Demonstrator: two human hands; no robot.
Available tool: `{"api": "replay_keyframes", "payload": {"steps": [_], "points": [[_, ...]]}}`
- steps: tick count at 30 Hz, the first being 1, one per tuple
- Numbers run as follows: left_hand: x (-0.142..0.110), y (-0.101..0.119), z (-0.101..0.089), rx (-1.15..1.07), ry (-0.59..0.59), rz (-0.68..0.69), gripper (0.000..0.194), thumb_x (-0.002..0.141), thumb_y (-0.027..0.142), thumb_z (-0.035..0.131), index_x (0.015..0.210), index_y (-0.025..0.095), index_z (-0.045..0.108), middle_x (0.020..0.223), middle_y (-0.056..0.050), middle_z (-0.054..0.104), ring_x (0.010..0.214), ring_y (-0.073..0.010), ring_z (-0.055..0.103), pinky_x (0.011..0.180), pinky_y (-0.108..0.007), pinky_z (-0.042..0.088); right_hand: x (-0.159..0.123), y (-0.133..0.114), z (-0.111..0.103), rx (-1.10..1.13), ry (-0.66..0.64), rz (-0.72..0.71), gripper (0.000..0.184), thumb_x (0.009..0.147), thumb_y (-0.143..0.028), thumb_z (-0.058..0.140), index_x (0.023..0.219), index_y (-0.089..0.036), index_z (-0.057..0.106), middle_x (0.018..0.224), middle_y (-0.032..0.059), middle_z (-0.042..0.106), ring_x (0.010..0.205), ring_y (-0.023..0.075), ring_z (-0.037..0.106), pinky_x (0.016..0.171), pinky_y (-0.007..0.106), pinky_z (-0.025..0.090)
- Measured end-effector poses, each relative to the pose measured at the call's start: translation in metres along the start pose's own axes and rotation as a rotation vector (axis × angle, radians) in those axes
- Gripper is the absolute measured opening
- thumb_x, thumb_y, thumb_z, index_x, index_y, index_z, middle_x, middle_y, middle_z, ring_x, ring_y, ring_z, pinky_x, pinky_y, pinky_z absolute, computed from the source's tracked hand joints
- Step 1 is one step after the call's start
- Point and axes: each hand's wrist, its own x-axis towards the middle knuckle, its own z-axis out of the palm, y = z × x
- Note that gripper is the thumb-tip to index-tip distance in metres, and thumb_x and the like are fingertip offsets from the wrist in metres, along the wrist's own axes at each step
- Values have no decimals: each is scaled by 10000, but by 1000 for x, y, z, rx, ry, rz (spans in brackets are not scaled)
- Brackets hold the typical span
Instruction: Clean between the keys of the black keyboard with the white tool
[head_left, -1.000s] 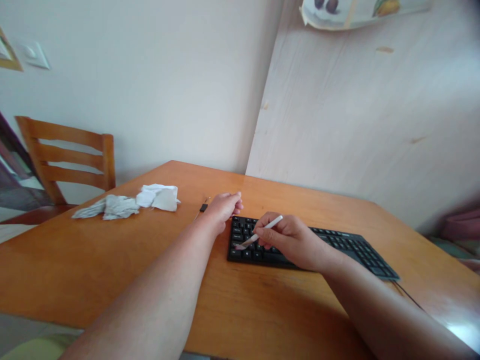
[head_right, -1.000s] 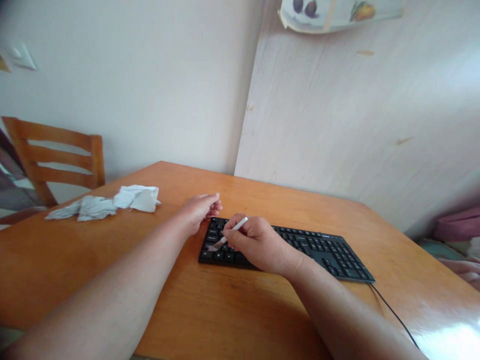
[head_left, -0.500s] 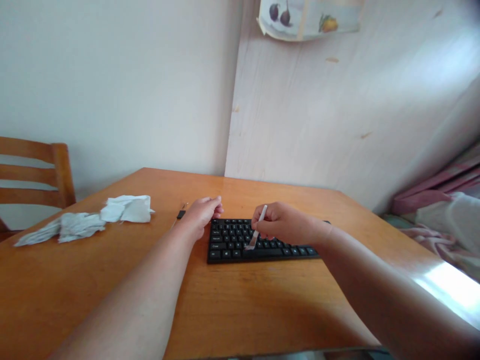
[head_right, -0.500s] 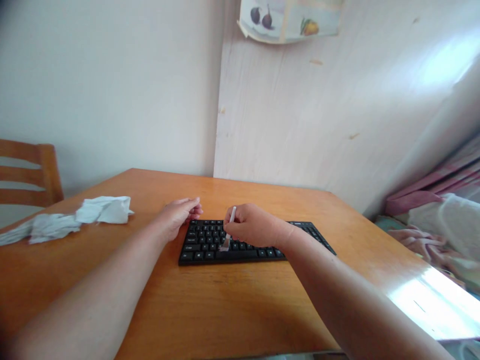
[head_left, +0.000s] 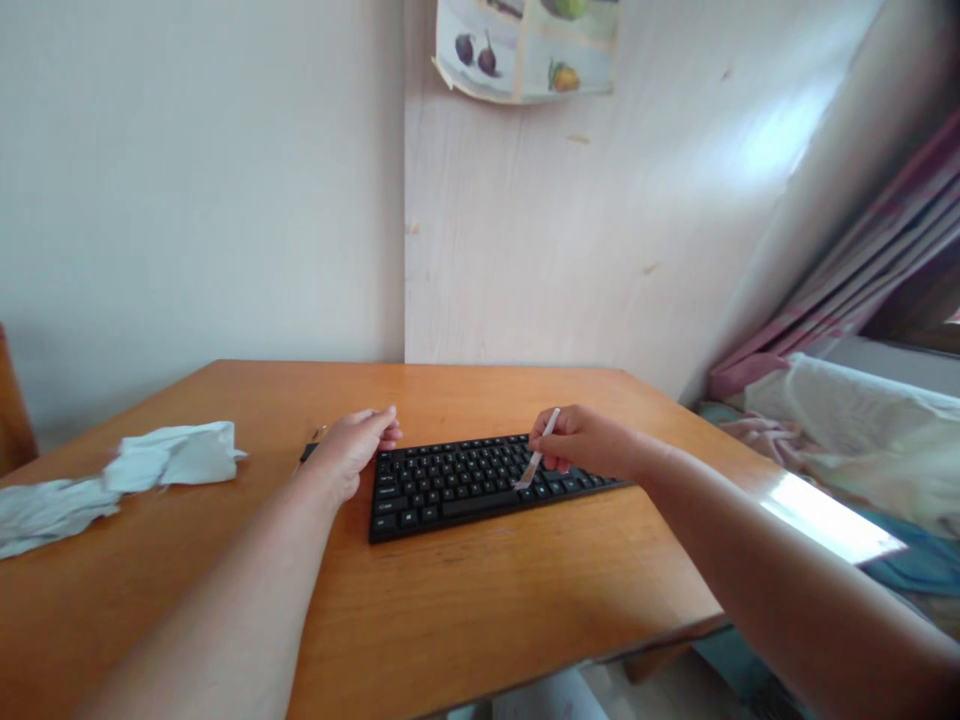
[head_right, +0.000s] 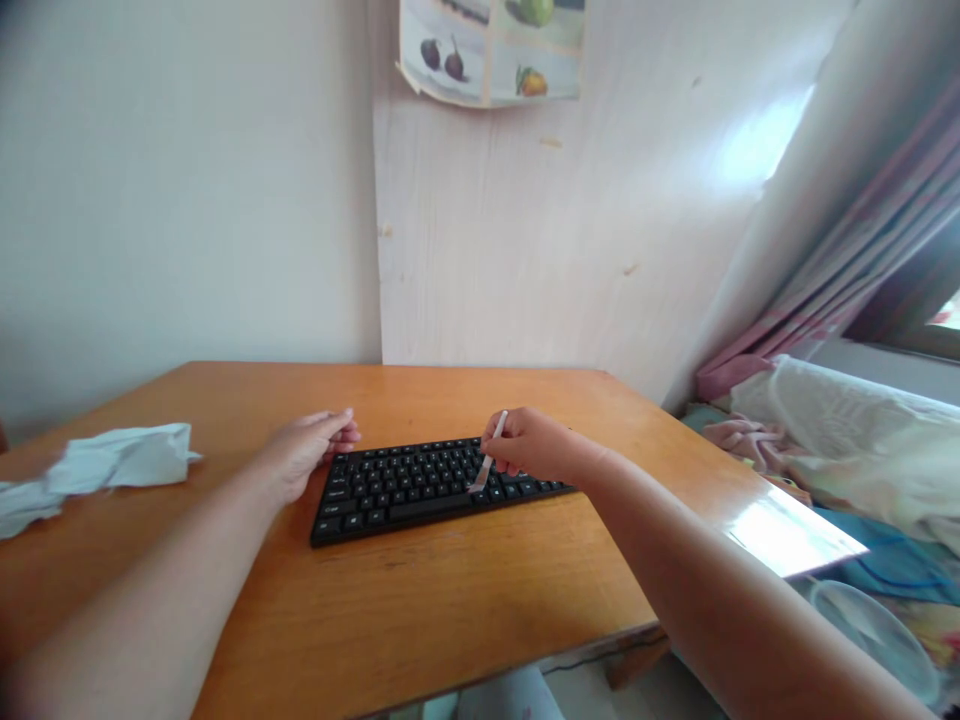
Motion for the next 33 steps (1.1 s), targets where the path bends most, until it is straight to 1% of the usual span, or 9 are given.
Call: {"api": "replay_keyframes", "payload": {"steps": [9,14,16,19,22,24,27,30,33], "points": [[-2,3,-2,20,-8,15,539,559,643,796,735,153,655,715,-49,694,634,-144,603,571,-247,428,-17,21,-25,-13,113,34,141,786,-312,658,717,-191,638,560,0,630,484,122,549,468,235,408],[-3,5,-1,45,-4,33,540,556,654,778,736,160,653,722,-45,690,641,-148,601,591,-257,436,-26,28,-37,-107,233,-8,185,729,-253,653,560,-205,597,494,-6,609,425,118,474,421,252,306],[-6,7,1,66,36,87,533,577,667,761,737,171,646,726,-39,687,665,-155,603,630,-269,448,-27,29,-41,-148,302,-49,198,716,-222,643,528,-205,585,486,-6,611,431,111,447,425,255,283],[-11,10,7,102,54,201,524,637,687,723,751,180,650,734,-37,687,725,-174,613,723,-298,470,-28,24,-38,-115,390,-69,155,735,-214,627,582,-198,601,514,-5,620,469,114,476,444,247,307],[-19,12,14,122,-19,259,514,699,692,686,780,185,659,762,-43,694,772,-194,626,773,-325,480,-27,12,-27,58,398,-51,116,758,-263,654,678,-186,622,519,-19,594,466,109,488,451,235,347],[-25,15,19,135,-99,288,503,740,684,666,809,185,672,806,-50,706,805,-201,637,800,-334,485,-26,2,-18,182,377,-57,138,759,-297,687,721,-176,632,536,-16,601,479,108,512,466,231,382],[-38,19,27,164,-264,313,479,799,658,634,852,186,695,871,-64,728,867,-211,651,847,-344,485,-25,-11,-4,341,336,-76,198,770,-349,711,755,-166,637,569,-6,622,491,98,532,481,221,404],[-54,25,35,166,-470,299,479,847,641,593,947,192,724,934,-72,743,916,-217,659,880,-348,485,-22,-19,11,477,278,-103,242,778,-388,729,774,-163,640,597,0,644,490,88,535,487,217,407],[-69,31,40,151,-637,278,495,896,637,533,1022,202,734,991,-74,746,963,-220,651,906,-349,473,-17,-24,25,591,238,-127,261,793,-405,738,806,-160,648,606,1,656,488,86,543,500,219,418]]}}
